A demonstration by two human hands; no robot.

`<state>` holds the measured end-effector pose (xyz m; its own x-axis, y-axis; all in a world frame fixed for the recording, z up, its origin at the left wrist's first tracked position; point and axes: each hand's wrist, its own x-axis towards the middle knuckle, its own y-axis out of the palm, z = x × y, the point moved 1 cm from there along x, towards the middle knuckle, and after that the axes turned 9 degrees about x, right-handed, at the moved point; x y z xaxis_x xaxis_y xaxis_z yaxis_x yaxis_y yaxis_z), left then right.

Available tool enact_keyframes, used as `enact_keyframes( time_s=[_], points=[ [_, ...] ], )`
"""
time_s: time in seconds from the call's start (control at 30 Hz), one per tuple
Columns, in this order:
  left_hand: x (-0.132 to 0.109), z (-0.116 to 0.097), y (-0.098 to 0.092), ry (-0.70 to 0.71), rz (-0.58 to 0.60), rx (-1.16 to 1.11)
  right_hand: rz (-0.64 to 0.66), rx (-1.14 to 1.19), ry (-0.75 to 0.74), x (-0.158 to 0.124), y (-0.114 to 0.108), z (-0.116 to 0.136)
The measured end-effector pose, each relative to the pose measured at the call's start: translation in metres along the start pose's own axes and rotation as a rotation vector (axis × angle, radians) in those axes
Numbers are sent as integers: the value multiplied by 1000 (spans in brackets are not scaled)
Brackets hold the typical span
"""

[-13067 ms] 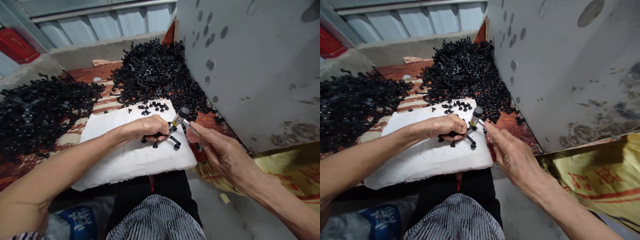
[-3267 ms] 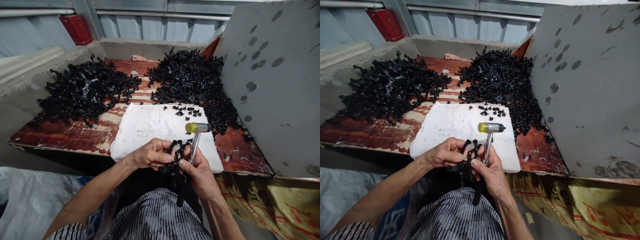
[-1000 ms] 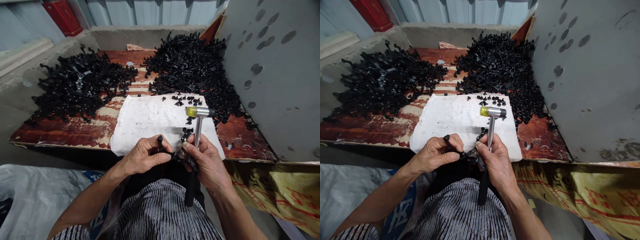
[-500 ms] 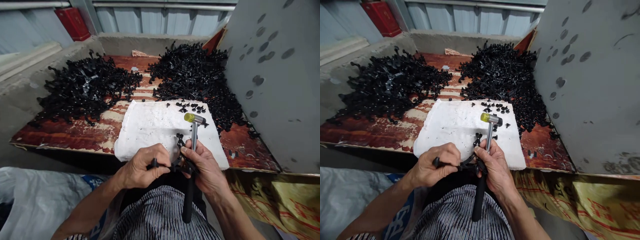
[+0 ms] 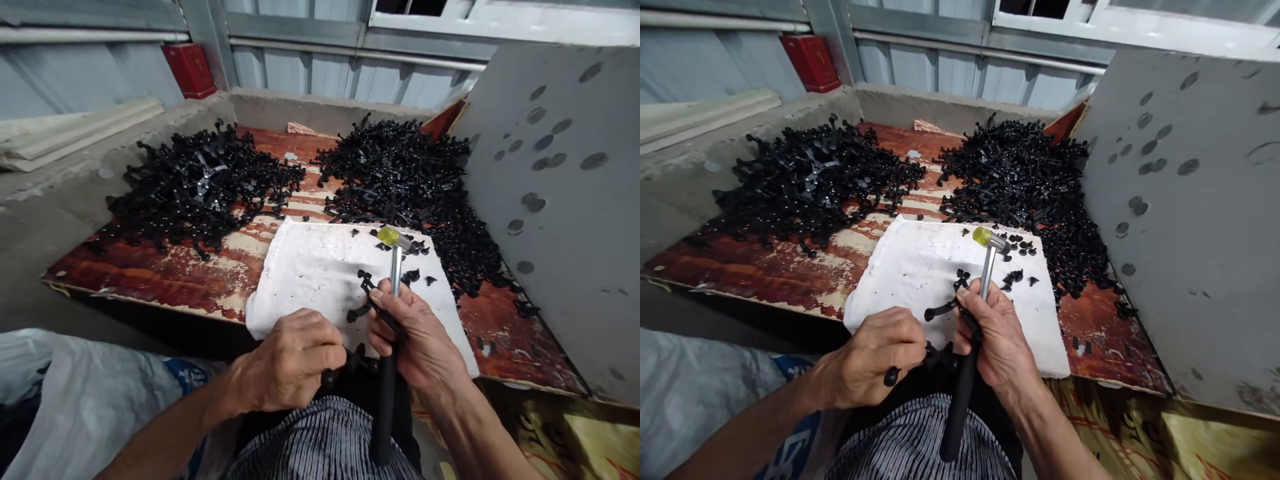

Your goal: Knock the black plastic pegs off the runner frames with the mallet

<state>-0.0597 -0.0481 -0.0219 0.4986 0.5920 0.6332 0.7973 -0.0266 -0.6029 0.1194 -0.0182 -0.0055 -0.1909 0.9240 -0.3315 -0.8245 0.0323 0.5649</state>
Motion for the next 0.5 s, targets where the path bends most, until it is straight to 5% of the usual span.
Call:
enact_keyframes(
  time_s=[0.27,0.5],
  points=[
    [25,25,2,-914,-102,-620,-5,-383,-221,38,-3,34],
    [63,43,-1,-1097,60,-864,-227,-278,-316,-6,-51,47]
  ],
)
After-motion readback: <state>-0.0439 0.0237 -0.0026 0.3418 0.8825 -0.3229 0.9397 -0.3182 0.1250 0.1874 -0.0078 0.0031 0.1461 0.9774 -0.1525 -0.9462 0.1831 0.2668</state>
